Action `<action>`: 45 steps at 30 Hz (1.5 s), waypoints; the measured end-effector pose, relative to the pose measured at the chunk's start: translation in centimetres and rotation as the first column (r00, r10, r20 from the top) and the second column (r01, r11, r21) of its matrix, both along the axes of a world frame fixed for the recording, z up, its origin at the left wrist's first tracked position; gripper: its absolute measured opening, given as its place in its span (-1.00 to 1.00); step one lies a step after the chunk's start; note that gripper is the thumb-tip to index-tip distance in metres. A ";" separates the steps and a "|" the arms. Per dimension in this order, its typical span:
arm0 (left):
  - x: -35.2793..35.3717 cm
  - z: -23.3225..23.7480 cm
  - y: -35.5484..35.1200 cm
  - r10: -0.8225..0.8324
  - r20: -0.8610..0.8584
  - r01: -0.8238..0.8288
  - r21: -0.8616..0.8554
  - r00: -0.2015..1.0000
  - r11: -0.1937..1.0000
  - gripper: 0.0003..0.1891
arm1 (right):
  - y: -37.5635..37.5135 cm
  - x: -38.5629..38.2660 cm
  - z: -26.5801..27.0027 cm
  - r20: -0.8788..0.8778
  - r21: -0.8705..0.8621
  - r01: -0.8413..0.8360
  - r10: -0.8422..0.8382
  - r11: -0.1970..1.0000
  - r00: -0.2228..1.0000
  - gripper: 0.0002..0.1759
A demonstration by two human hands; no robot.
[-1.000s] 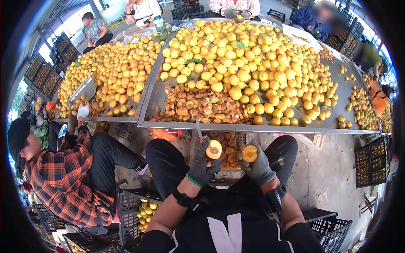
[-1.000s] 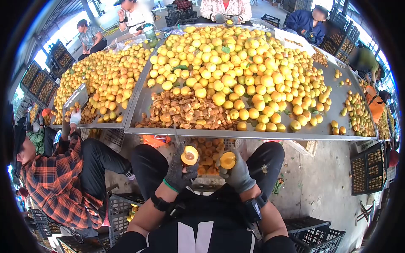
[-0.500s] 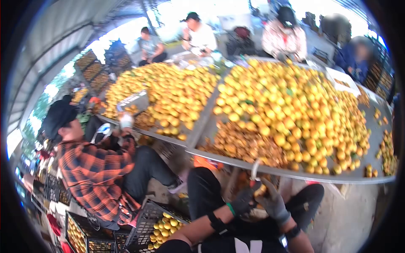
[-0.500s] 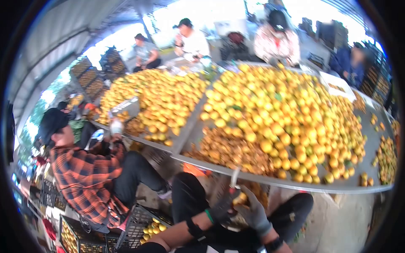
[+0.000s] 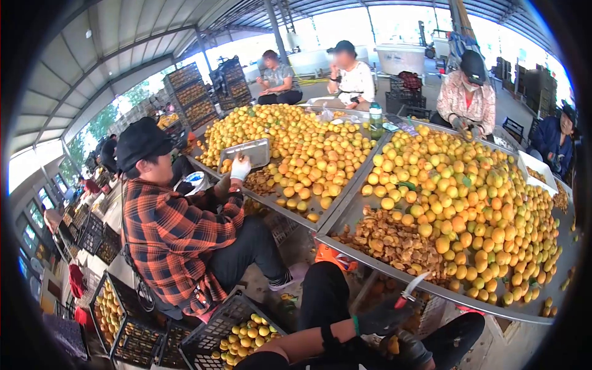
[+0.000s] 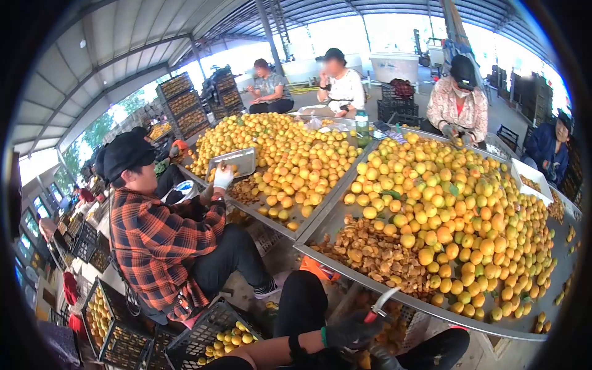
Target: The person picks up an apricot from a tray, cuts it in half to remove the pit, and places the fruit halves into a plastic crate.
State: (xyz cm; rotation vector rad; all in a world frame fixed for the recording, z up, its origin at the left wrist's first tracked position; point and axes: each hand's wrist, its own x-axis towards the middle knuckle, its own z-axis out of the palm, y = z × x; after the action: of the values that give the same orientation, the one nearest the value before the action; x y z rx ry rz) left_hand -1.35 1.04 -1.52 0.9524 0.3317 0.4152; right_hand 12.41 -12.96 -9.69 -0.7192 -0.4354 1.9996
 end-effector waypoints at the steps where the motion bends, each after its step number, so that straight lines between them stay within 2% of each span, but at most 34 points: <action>1: -0.1 0.9 -0.2 -0.122 -0.042 0.120 -0.046 0.992 0.992 -0.67 | -0.8 -1.9 0.8 0.117 0.132 0.082 -0.098 0.988 0.988 -0.30; 2: -0.3 2.1 -0.3 -0.238 -0.076 0.231 -0.095 0.968 0.968 -0.65 | -0.9 -2.5 3.1 0.121 0.136 0.053 -0.070 0.989 0.990 -0.30; 4: -0.8 3.4 -0.3 -0.146 -0.049 0.142 -0.088 0.988 0.986 -0.66 | -0.8 -3.0 6.7 0.126 -0.097 0.187 -0.174 0.978 0.977 -0.47; 6: -0.9 2.8 -0.4 -0.162 0.062 0.170 -0.157 0.985 0.973 -0.64 | -0.6 -3.2 8.2 0.163 -0.059 0.138 -0.127 0.989 0.978 -0.51; 8: -1.0 2.6 -0.4 -0.135 0.059 0.142 -0.142 0.989 0.980 -0.62 | -0.6 -3.3 8.2 0.266 0.021 0.129 -0.130 0.991 0.955 -0.52; 10: -1.4 3.1 -0.3 -0.169 0.067 0.174 -0.080 0.983 0.981 -0.64 | -0.2 -3.7 9.7 0.242 0.021 0.076 -0.079 0.997 0.967 -0.54; 11: -1.5 2.6 -0.1 -0.146 0.153 0.155 -0.046 0.977 0.987 -0.63 | 0.2 -4.3 11.4 0.256 0.008 0.131 -0.128 0.991 0.958 -0.56; 12: -1.6 2.4 0.1 -0.099 0.153 0.107 -0.048 0.983 0.993 -0.63 | 0.6 -4.9 12.4 0.272 -0.006 0.182 -0.174 0.983 0.946 -0.58; 13: -1.7 2.4 0.3 -0.134 0.159 0.137 -0.011 0.978 0.991 -0.61 | 0.8 -4.2 11.0 0.150 0.017 0.132 -0.133 0.991 0.980 -0.65; 14: -1.7 2.3 0.4 -0.174 0.162 0.171 0.027 0.971 0.985 -0.59 | 1.1 -4.2 10.4 0.149 0.015 0.090 -0.091 0.996 0.985 -0.65; 16: -2.1 2.5 0.7 -0.166 0.196 0.156 0.065 0.966 0.986 -0.59 | 1.7 -4.3 9.4 0.249 0.070 0.051 -0.067 0.996 0.966 -0.66; 18: -2.6 4.2 0.5 -0.124 0.100 0.109 0.143 0.987 0.984 -0.64 | 2.4 -4.5 8.5 0.343 0.131 0.022 -0.066 0.991 0.937 -0.67; 20: -3.3 4.9 0.2 -0.076 0.137 0.054 0.162 0.988 0.985 -0.58 | 2.8 -4.5 7.9 0.433 0.191 0.001 -0.085 0.982 0.898 -0.67; 23: -3.1 4.0 0.2 -0.002 0.144 -0.014 0.109 0.990 0.994 -0.51 | 3.1 -4.6 7.0 0.550 0.279 -0.016 -0.146 0.960 0.822 -0.68; 25: -2.2 2.9 0.6 0.072 0.250 -0.087 0.050 0.966 0.995 -0.47 | 3.1 -4.7 6.6 0.616 0.336 -0.025 -0.199 0.942 0.762 -0.69; 26: -2.2 3.4 0.4 0.071 0.250 -0.086 0.050 0.966 0.995 -0.47 | 3.0 -4.7 6.5 0.646 0.364 -0.025 -0.233 0.931 0.727 -0.69; 28: -2.6 5.4 -0.5 0.391 0.230 -0.382 -0.083 0.892 0.920 -0.70 | 2.4 -4.4 6.3 0.698 0.415 -0.011 -0.311 0.910 0.644 -0.70; 29: -3.6 6.1 0.3 0.295 0.147 -0.292 -0.043 0.944 0.956 -0.73 | 2.1 -4.5 6.7 0.721 0.440 -0.001 -0.352 0.898 0.597 -0.70; 30: -3.3 5.8 0.5 0.278 0.146 -0.274 -0.047 0.949 0.961 -0.73 | 1.8 -4.7 7.2 0.723 0.436 0.014 -0.360 0.900 0.590 -0.70; 32: -2.4 5.5 0.7 0.428 0.006 -0.422 -0.156 0.904 0.893 -0.76 | 1.6 -5.2 8.3 0.627 0.467 0.054 -0.373 0.883 0.684 -0.73; 33: -2.3 5.4 0.6 0.418 0.044 -0.401 -0.210 0.907 0.892 -0.75 | 1.5 -4.9 7.8 0.627 0.465 0.065 -0.380 0.883 0.680 -0.73; 34: -2.2 5.3 0.6 0.408 0.041 -0.391 -0.212 0.912 0.896 -0.75 | 1.4 -4.4 7.0 0.420 0.342 0.157 -0.300 0.927 0.857 -0.70; 35: -2.1 5.1 0.6 0.385 0.033 -0.370 -0.212 0.922 0.905 -0.76 | 1.3 -4.4 7.3 0.162 0.196 0.204 -0.237 0.959 0.958 -0.67; 37: -1.8 4.9 0.4 0.355 0.030 -0.340 -0.216 0.935 0.915 -0.76 | 0.9 -4.5 8.6 0.192 0.170 0.222 -0.253 0.960 0.948 -0.68; 39: -1.5 4.6 0.0 0.259 0.236 -0.251 -0.064 0.937 0.966 -0.77 | 0.4 -4.5 8.9 0.220 0.144 0.250 -0.277 0.958 0.935 -0.68; 41: -1.1 4.5 -0.2 0.282 0.179 -0.270 -0.090 0.943 0.959 -0.78 | -0.1 -3.7 6.9 0.562 0.326 0.134 -0.306 0.936 0.769 -0.68; 42: -1.0 4.5 -0.2 0.313 0.117 -0.302 -0.105 0.943 0.948 -0.79 | -0.1 -3.2 5.8 0.563 0.322 0.142 -0.310 0.936 0.766 -0.68; 43: -1.2 4.5 0.1 0.304 0.115 -0.292 -0.110 0.946 0.950 -0.79 | 0.0 -2.5 4.5 0.742 0.425 -0.043 -0.321 0.904 0.589 -0.49; 44: -1.9 4.4 0.7 0.292 0.123 -0.262 -0.219 0.948 0.940 -0.72 | -0.1 -2.3 3.6 0.859 0.459 -0.244 -0.357 0.854 0.367 -0.29; 45: -2.5 4.0 1.3 0.274 0.128 -0.220 -0.331 0.953 0.918 -0.64 | 0.3 -3.4 4.9 0.864 0.447 -0.222 -0.353 0.867 0.360 -0.29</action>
State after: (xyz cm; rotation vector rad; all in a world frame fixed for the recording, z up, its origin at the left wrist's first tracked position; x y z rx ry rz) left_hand -3.87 2.31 2.51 0.5586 0.3497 0.6531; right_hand 8.99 -12.66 -4.80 -1.4796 -1.5317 1.0467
